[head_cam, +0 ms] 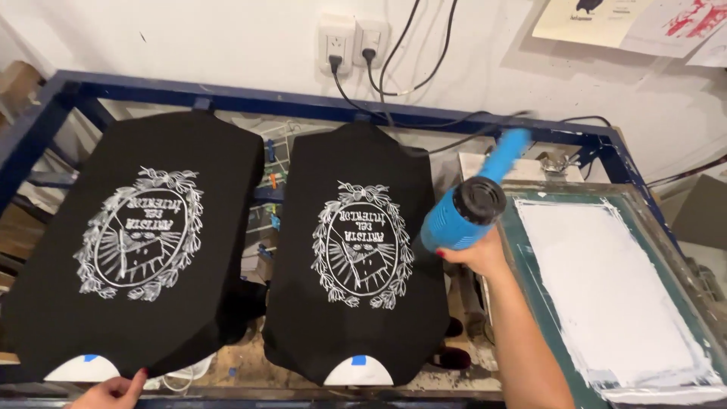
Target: Screen printing a white design onto black fabric pieces and drying the ink with a handheld heat gun.
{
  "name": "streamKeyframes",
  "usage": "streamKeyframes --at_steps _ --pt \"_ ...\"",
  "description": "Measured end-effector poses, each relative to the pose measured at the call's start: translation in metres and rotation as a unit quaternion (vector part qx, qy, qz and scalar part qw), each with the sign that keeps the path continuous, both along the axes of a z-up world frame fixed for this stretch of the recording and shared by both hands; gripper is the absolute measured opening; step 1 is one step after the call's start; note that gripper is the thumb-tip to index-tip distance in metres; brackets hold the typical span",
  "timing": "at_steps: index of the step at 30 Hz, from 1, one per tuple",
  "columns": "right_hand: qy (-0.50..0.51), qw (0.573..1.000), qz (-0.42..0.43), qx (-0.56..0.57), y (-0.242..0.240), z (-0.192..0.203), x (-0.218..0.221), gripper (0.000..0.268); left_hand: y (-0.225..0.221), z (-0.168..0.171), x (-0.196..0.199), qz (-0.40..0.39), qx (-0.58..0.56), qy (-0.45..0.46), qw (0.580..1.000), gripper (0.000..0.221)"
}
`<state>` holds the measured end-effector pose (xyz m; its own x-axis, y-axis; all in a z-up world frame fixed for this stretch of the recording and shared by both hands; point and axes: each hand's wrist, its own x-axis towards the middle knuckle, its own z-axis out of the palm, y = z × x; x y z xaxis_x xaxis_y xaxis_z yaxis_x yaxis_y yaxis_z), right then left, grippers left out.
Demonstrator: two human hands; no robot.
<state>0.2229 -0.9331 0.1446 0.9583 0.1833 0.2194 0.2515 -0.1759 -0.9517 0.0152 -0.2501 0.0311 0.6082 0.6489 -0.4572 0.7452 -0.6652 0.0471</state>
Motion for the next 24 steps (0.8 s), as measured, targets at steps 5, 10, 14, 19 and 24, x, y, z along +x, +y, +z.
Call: streamKeyframes --at_steps 5,10,14,19,24 --pt "0.032 0.996 0.079 -0.016 -0.006 -0.008 -0.035 0.049 -0.001 -0.005 -0.001 -0.009 0.019 0.003 1.0 0.049" --pt "-0.017 0.996 -0.067 -0.055 0.03 -0.013 -0.023 0.099 -0.009 0.024 0.008 -0.037 0.034 0.074 0.996 0.051" --pt "-0.077 0.993 0.068 -0.063 0.044 -0.039 -0.013 0.067 -0.02 0.049 0.011 -0.05 0.047 0.141 0.988 0.059" --pt "-0.056 0.994 0.058 -0.077 0.129 0.018 -0.005 0.07 -0.024 0.051 0.0 -0.048 0.049 0.099 0.993 0.057" --pt "0.03 0.989 0.14 -0.027 0.163 0.008 0.02 0.063 -0.024 0.056 -0.002 -0.042 0.052 0.06 0.996 0.054"
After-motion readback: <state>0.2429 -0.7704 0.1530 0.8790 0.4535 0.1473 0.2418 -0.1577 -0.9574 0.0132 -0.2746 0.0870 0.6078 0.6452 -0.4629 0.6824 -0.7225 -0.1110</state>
